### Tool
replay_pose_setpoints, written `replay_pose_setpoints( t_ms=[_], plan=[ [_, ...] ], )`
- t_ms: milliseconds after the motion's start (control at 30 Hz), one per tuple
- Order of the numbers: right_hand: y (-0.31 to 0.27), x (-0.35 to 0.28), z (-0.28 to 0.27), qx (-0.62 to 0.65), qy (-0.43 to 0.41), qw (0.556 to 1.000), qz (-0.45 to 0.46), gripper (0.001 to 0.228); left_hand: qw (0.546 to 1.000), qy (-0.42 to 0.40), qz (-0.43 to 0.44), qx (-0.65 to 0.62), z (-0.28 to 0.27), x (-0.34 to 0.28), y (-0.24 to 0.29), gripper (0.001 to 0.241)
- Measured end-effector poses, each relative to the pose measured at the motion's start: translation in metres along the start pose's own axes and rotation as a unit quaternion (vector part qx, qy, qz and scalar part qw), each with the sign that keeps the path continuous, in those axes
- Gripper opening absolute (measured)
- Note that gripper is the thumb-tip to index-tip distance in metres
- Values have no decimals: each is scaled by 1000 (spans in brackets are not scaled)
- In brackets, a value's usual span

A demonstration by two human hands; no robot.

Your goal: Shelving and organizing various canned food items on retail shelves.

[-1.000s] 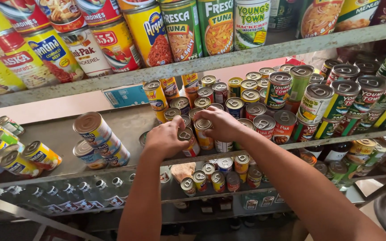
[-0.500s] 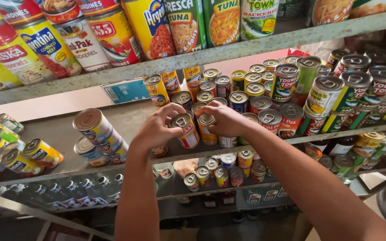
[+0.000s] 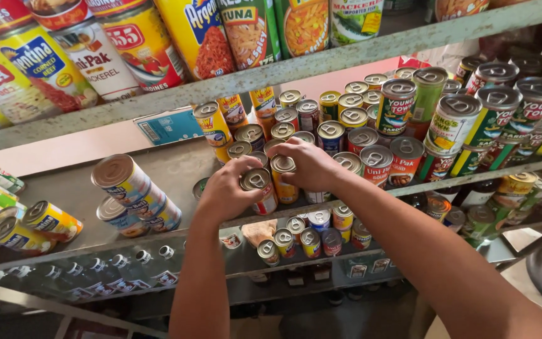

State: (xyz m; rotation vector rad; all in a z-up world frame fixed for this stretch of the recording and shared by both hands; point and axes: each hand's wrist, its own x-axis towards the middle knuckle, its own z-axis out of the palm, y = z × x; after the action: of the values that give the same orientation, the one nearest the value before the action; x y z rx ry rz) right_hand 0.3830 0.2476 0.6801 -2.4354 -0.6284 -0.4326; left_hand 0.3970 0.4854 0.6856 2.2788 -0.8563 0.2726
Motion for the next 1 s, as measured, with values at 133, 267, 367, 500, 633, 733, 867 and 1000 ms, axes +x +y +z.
replay_pose_setpoints(
  t_ms=[133,267,367,500,633,733,867,1000],
  plan=[
    [-6,1,-2,-7,-15,1000,15,58,996,-27,-46,-76,-7,0,10,57],
    [-12,-1,-10,-6,-6,1000,-11,58,999,17,-41,10,-1,-7,8,55],
    [-12,1,-22,25,26,998,-48,56,995,37,-56,69,1,-7,16,56],
    [-21,-6,-45,96,55,990,-86,56,988,33,-108,105,4,-10,29,59],
    [-29,-20,-72,131,51,985,-98,62,996,64,-56,29,11,-16,24,52],
    [-25,-30,-81,237,27,969,-58,65,996,90,-17,-15,20,-15,14,49],
    [-27,-39,-96,320,9,947,-28,66,992,121,4,-26,33,-11,14,45],
    [-34,-59,-105,303,28,952,-25,63,991,87,-104,6,34,-18,41,44]
  ],
)
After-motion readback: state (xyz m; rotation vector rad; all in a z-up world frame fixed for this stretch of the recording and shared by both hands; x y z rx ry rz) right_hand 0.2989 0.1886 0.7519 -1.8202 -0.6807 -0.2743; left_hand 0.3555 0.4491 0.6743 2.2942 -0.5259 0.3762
